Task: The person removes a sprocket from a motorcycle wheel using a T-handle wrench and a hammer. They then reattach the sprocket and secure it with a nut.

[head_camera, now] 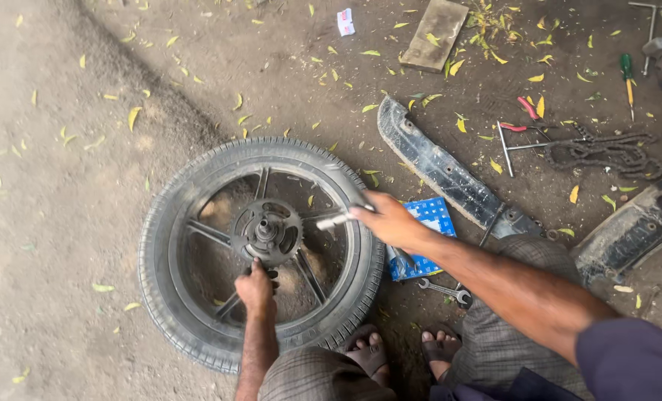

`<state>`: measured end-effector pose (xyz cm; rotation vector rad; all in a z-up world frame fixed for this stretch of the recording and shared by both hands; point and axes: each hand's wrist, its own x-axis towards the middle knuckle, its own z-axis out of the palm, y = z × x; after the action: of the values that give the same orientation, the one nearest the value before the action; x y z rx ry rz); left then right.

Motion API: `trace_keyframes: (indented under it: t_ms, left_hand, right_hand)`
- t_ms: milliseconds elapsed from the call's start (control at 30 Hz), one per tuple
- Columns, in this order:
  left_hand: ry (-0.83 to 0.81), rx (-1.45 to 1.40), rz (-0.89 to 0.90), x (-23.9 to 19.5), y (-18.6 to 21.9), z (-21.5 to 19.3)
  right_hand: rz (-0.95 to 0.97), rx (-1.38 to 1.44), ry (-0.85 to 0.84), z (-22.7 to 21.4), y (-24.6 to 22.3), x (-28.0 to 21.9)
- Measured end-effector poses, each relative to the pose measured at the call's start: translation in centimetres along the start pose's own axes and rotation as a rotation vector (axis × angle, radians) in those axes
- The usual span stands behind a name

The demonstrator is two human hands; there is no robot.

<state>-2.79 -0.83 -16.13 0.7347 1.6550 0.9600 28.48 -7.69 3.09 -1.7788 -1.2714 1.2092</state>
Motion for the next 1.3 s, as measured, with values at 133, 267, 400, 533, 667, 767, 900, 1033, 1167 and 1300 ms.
trace_keyframes:
  t_ms: [133,267,400,533,667,767,900,1033,1167,1300]
  left_hand:
    - [-0.029,0.105,-0.053,-1.1,0.5,0.1]
    - [0.175,0.401,0.058,1.5,1.0,-0.9]
    - [0.364,0.649,0.316,4.4,4.4,-4.7]
    - [0.142,0.647,0.195,2.2,5.3,-3.9]
    - [0.086,0.567,0.239,-0.1,5.9,-2.5]
    - [0.153,0.545,0.25,-2.1,7.4,-2.5]
    - [0.072,0.307,0.39,-7.0,7.4,-1.2]
    - [-0.749,0.154,0.23,-7.8,6.3,3.6]
    - [-0.967,-0.372,-0.245,-7.4,4.9,9.7]
    - [-1.023,-0.81,-0.389,-8.2,3.2,15.3]
  right_hand:
    - [-0.36,-0.261,-0.046,2.8,-3.6,4.6]
    - [-0.587,-0.483,-0.159,6.5,-5.8,11.6]
    - [-0.433,-0.79,-0.375,8.7,-7.1,15.0]
    - [-0.682,-0.975,-0.351,8.5,-6.2,15.3]
    - [-0.882,-1.067,-0.412,8.5,-5.4,15.8]
    - [-1.072,-1.08,-0.315,9.3,-6.1,16.1]
    - [-0.538,-1.098,-0.325,11.3,-7.0,14.4]
    - [-0.332,-0.856,-0.141,12.5,-6.8,13.3]
    - [-0.236,-0.797,-0.119,13.3,-7.1,13.2]
    - [-0.202,-0.784,-0.107,13.2,-8.2,13.5]
